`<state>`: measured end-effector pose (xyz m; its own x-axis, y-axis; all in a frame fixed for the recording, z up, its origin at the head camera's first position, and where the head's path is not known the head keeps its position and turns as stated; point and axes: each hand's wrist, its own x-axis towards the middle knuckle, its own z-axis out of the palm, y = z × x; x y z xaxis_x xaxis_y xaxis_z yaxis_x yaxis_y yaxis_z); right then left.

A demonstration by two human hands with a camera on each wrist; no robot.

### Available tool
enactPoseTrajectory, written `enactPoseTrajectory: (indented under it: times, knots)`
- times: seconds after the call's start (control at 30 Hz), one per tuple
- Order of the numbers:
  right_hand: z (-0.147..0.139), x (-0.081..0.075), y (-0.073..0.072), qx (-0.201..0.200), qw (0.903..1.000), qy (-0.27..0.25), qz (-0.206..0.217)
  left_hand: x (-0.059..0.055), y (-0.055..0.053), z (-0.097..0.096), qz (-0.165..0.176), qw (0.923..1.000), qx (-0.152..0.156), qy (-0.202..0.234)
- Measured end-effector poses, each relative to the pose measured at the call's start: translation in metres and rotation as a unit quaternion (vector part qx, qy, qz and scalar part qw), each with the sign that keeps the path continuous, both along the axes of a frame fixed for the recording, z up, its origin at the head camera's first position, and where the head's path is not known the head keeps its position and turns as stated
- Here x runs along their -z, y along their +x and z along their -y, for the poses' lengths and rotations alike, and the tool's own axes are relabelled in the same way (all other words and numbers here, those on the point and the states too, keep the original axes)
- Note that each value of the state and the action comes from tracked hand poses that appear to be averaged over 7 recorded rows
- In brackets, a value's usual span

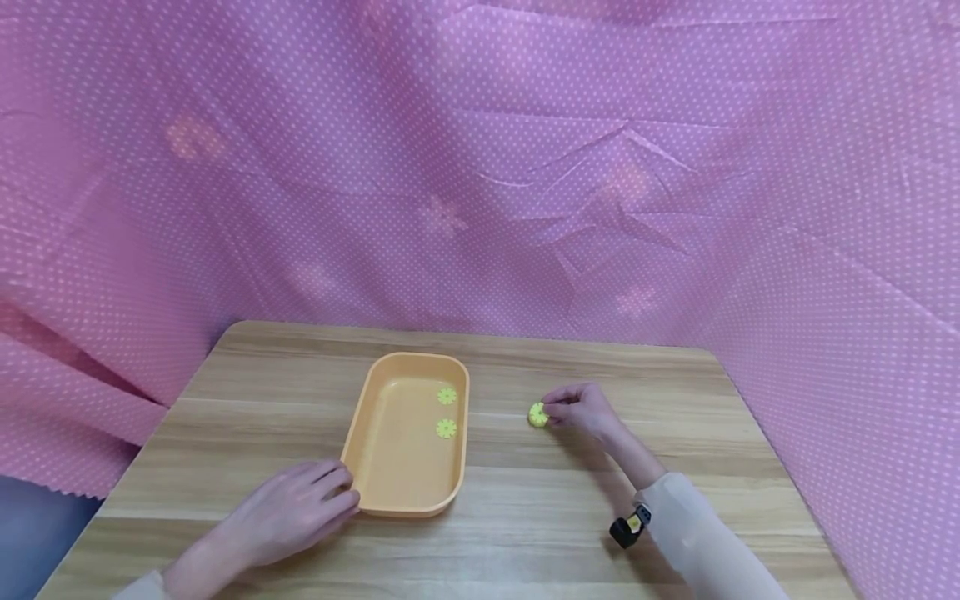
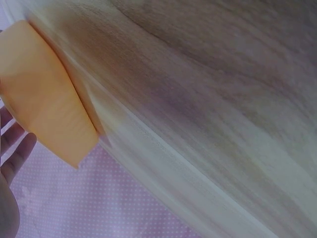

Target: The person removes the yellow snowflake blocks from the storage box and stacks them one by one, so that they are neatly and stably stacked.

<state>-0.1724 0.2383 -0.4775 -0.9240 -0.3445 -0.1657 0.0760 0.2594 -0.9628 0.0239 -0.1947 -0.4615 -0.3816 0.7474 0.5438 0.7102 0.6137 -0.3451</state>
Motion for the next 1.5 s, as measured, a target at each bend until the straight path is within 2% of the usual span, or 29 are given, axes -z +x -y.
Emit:
enactPoseTrajectory:
  times: [0.5, 1.0, 1.2, 1.33, 1.5]
  knots:
    - [0.002, 0.003, -0.013, 0.006, 0.9986, 0.049, -0.021, 0.003, -0.005, -0.002, -0.003, 1.0000, -0.008, -0.001]
    - [0.004, 0.005, -0.013, -0.001, 0.9965, 0.073, -0.040, 0.003, -0.005, -0.004, -0.008, 1.0000, -0.003, -0.003]
    - [0.003, 0.006, -0.008, 0.005, 0.9963, 0.078, -0.036, 0.002, 0.000, -0.002, -0.002, 1.0000, -0.001, -0.005]
    - [0.004, 0.003, -0.003, 0.020, 0.9950, 0.091, -0.036, 0.001, 0.004, -0.002, -0.001, 1.0000, 0.002, -0.004]
    - [0.009, -0.012, 0.003, 0.015, 0.9948, 0.095, -0.034, 0.001, 0.006, 0.000, -0.008, 0.9997, 0.018, 0.014]
